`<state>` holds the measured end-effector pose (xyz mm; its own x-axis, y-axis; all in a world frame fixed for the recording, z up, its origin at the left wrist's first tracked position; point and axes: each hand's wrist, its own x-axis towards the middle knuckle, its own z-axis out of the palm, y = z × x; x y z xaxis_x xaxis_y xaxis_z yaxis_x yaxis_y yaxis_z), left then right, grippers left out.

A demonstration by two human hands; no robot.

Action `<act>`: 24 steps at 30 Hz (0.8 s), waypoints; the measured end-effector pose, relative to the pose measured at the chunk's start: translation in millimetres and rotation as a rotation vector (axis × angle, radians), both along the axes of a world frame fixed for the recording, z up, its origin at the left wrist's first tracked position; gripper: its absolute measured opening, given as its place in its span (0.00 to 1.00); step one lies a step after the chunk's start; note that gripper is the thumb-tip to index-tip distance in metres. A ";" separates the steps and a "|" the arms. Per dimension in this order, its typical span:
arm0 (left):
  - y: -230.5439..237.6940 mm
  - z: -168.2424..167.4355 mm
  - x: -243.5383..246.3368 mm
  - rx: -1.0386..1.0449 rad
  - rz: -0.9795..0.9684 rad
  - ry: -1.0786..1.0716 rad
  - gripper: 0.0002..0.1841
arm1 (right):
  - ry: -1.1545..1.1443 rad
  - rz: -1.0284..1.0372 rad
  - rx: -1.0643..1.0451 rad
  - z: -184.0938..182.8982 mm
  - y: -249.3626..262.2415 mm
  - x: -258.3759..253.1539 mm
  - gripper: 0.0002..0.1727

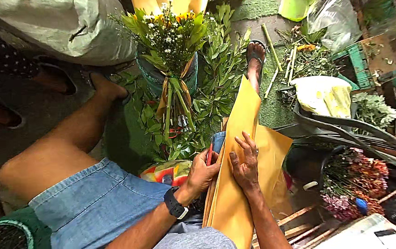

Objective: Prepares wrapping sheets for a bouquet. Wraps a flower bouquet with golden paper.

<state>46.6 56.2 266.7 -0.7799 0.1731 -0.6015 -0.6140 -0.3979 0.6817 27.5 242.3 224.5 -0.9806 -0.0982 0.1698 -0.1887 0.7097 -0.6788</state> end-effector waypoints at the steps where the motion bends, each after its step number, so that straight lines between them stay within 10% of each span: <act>1: 0.4 1.1 -0.4 -0.029 -0.001 0.009 0.10 | 0.010 0.005 0.011 0.5 -0.4 0.2 0.32; 9: 7.4 3.5 2.4 -0.227 -0.007 0.029 0.07 | 0.137 0.264 0.067 10.6 -3.4 4.4 0.16; 24: -2.4 -5.7 -2.1 -0.271 -0.009 -0.026 0.08 | 0.235 0.071 -0.306 8.0 0.4 -9.4 0.04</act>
